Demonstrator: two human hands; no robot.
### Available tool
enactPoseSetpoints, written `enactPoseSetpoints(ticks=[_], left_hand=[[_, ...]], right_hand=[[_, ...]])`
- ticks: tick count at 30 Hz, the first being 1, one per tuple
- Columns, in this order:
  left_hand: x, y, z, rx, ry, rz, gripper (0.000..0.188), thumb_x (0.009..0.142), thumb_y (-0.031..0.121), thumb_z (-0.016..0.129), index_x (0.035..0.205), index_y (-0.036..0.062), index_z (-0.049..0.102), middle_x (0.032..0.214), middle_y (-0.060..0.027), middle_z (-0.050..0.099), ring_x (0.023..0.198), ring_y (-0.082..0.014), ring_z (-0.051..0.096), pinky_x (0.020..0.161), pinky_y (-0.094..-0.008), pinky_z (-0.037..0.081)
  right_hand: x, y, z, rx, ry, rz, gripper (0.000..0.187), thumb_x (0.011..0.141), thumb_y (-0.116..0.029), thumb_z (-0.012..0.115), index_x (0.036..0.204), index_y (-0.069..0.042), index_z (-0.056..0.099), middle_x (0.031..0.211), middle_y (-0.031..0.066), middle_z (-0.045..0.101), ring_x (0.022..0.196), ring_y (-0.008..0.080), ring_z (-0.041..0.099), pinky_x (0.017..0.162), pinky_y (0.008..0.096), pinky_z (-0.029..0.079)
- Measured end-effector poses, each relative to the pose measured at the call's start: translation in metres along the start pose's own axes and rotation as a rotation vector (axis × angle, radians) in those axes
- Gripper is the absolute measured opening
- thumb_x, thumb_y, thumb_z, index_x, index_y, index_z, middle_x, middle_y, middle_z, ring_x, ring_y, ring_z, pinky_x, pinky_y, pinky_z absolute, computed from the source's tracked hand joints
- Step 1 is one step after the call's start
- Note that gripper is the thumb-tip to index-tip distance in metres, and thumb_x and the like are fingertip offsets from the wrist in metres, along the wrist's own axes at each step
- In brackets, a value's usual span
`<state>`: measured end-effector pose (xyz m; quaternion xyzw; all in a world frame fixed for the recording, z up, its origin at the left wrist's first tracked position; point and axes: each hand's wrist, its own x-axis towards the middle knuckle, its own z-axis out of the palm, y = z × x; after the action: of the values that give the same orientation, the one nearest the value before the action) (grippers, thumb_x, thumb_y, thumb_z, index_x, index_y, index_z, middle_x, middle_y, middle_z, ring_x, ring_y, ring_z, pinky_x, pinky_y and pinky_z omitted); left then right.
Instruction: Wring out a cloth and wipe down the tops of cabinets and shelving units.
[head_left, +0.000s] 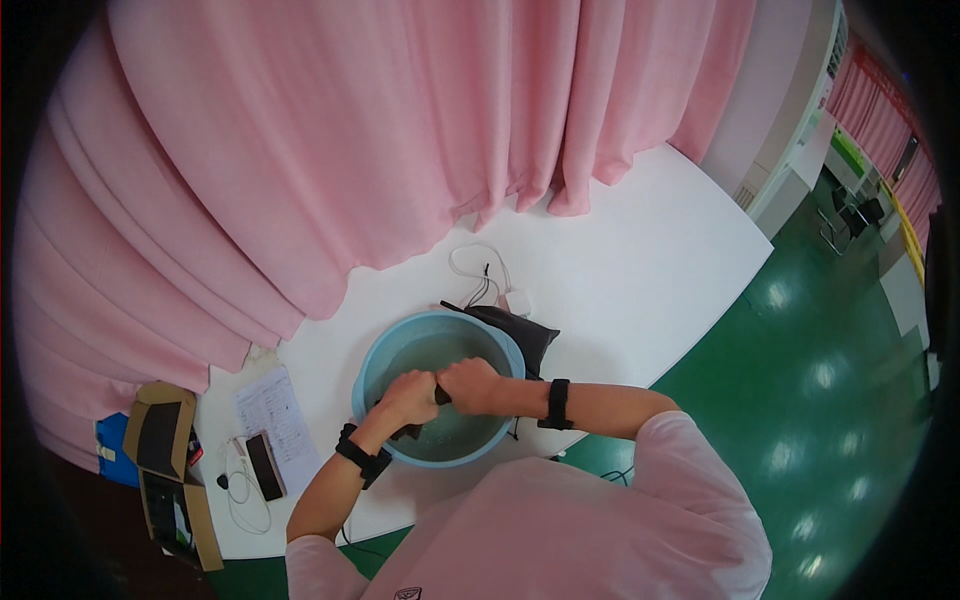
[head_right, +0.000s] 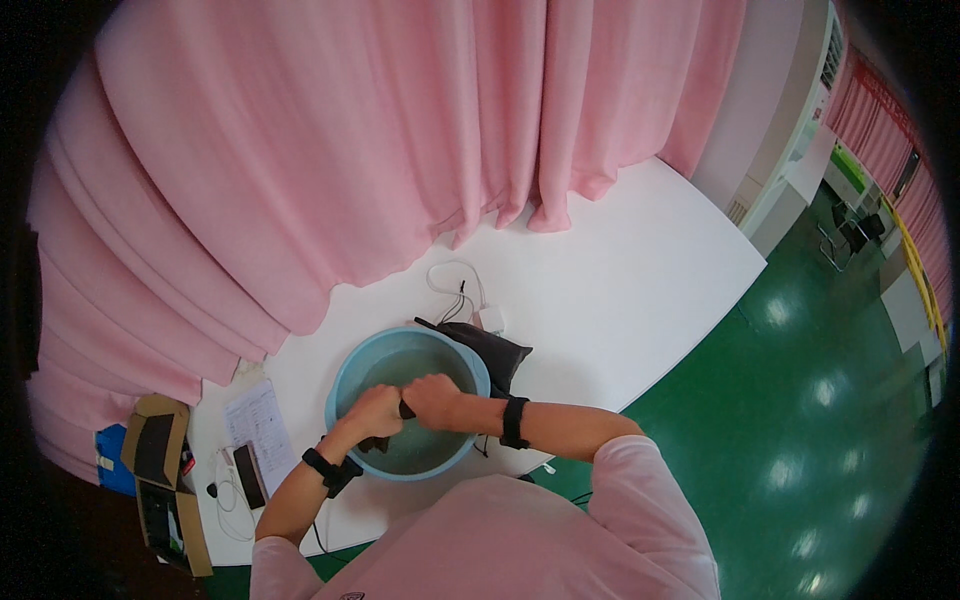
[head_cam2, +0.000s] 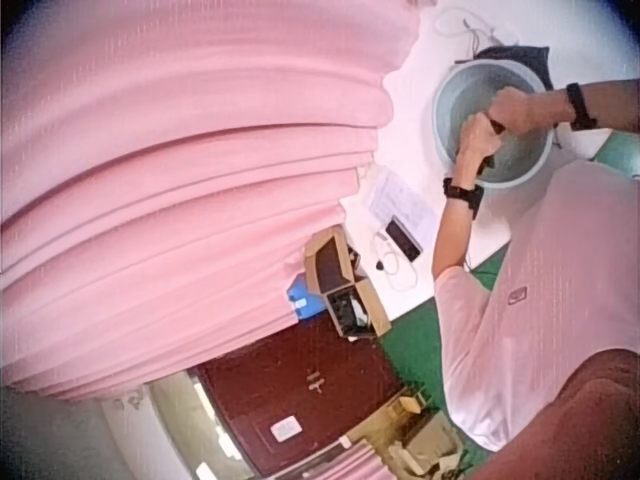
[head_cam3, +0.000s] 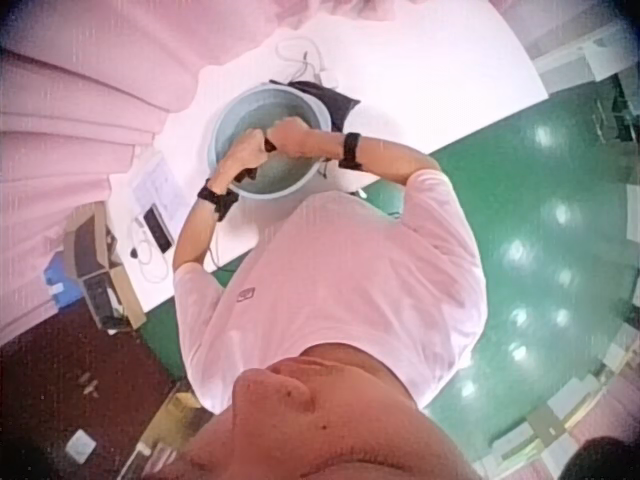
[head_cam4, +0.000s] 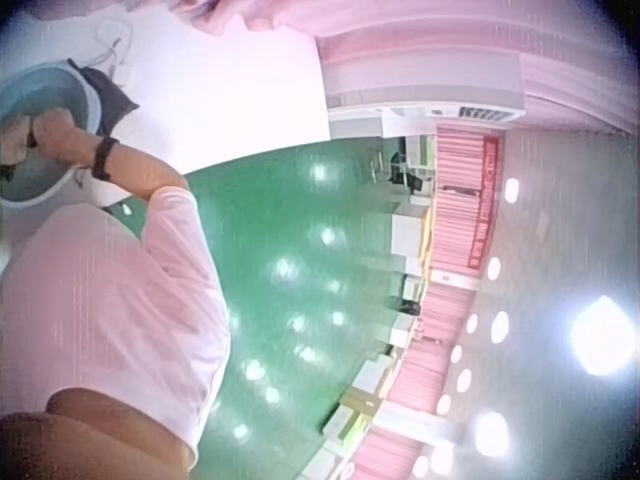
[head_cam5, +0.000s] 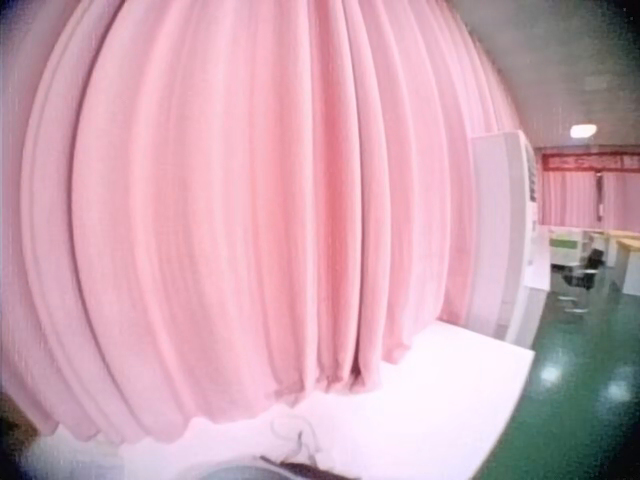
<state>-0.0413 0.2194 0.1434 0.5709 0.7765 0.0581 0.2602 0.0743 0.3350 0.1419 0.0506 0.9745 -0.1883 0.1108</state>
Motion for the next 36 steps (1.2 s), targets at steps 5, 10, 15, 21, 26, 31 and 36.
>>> enactPoseSetpoints(ticks=[5, 10, 15, 21, 26, 31, 36], left_hand=[[-0.016, 0.008, -0.02, 0.051, 0.13, -0.041, 0.027, 0.066, 0.008, 0.068, 0.091, 0.0, 0.064, 0.085, -0.0226, 0.067, 0.082, -0.0417, 0.065, 0.073, -0.0482, 0.053], [-0.023, 0.003, -0.017, 0.071, 0.367, 0.01, 0.025, 0.065, 0.006, 0.069, 0.088, 0.0017, 0.06, 0.087, -0.0194, 0.067, 0.083, -0.0408, 0.065, 0.071, -0.0486, 0.052], [-0.021, 0.0, -0.007, 0.047, 0.644, 0.24, 0.025, 0.062, 0.008, 0.073, 0.082, 0.0037, 0.059, 0.079, -0.016, 0.065, 0.077, -0.0376, 0.064, 0.067, -0.0459, 0.05], [-0.026, 0.002, -0.012, 0.239, 0.85, 0.518, 0.023, 0.059, 0.009, 0.071, 0.078, 0.0042, 0.058, 0.078, -0.0102, 0.064, 0.077, -0.0282, 0.063, 0.073, -0.0397, 0.051], [-0.029, 0.0, -0.011, 0.328, 0.857, 0.644, 0.018, 0.066, 0.009, 0.065, 0.083, 0.0029, 0.062, 0.082, -0.0083, 0.064, 0.08, -0.0245, 0.063, 0.075, -0.0381, 0.051], [-0.028, -0.006, -0.005, 0.386, 0.865, 0.74, 0.02, 0.069, 0.012, 0.063, 0.088, 0.0031, 0.063, 0.086, -0.0073, 0.065, 0.083, -0.0225, 0.063, 0.076, -0.0374, 0.051], [-0.02, -0.011, 0.016, 0.505, 0.527, 0.504, 0.021, 0.065, 0.012, 0.066, 0.084, 0.0052, 0.059, 0.079, -0.0081, 0.064, 0.079, -0.0244, 0.064, 0.075, -0.0374, 0.05]], right_hand=[[-0.014, 0.015, -0.026, 0.369, 0.043, -0.138, 0.045, 0.077, -0.023, 0.071, 0.114, -0.001, 0.058, 0.102, 0.0211, 0.066, 0.097, 0.0342, 0.065, 0.084, 0.0432, 0.052], [-0.01, 0.035, -0.023, 1.522, -0.102, 0.014, 0.054, 0.098, -0.04, 0.055, 0.138, -0.006, 0.042, 0.122, 0.0075, 0.058, 0.106, 0.0187, 0.06, 0.087, 0.0331, 0.05], [-0.01, 0.039, 0.007, 1.64, -0.157, 0.097, 0.061, 0.095, -0.051, 0.052, 0.137, -0.007, 0.043, 0.121, 0.0117, 0.056, 0.111, 0.0218, 0.058, 0.093, 0.0341, 0.049], [-0.029, 0.005, 0.005, 2.11, -0.819, 0.109, 0.083, 0.087, -0.073, 0.039, 0.135, -0.005, 0.041, 0.128, 0.0245, 0.051, 0.111, 0.0354, 0.058, 0.096, 0.0451, 0.049], [-0.042, -0.016, -0.014, 2.289, -0.877, 0.084, 0.075, 0.091, -0.065, 0.045, 0.135, -0.005, 0.038, 0.137, 0.0329, 0.041, 0.103, 0.0369, 0.063, 0.08, 0.0438, 0.058], [-0.018, 0.001, 0.014, 1.852, -0.762, 0.025, 0.018, 0.087, -0.016, 0.068, 0.088, -0.006, 0.053, 0.081, 0.0089, 0.062, 0.052, 0.0089, 0.054, 0.037, 0.017, 0.034], [-0.007, 0.007, 0.017, 1.262, -0.42, 0.056, 0.02, 0.077, -0.01, 0.071, 0.072, -0.008, 0.051, 0.056, -0.0011, 0.046, 0.044, 0.008, 0.041, 0.039, 0.0246, 0.028]])
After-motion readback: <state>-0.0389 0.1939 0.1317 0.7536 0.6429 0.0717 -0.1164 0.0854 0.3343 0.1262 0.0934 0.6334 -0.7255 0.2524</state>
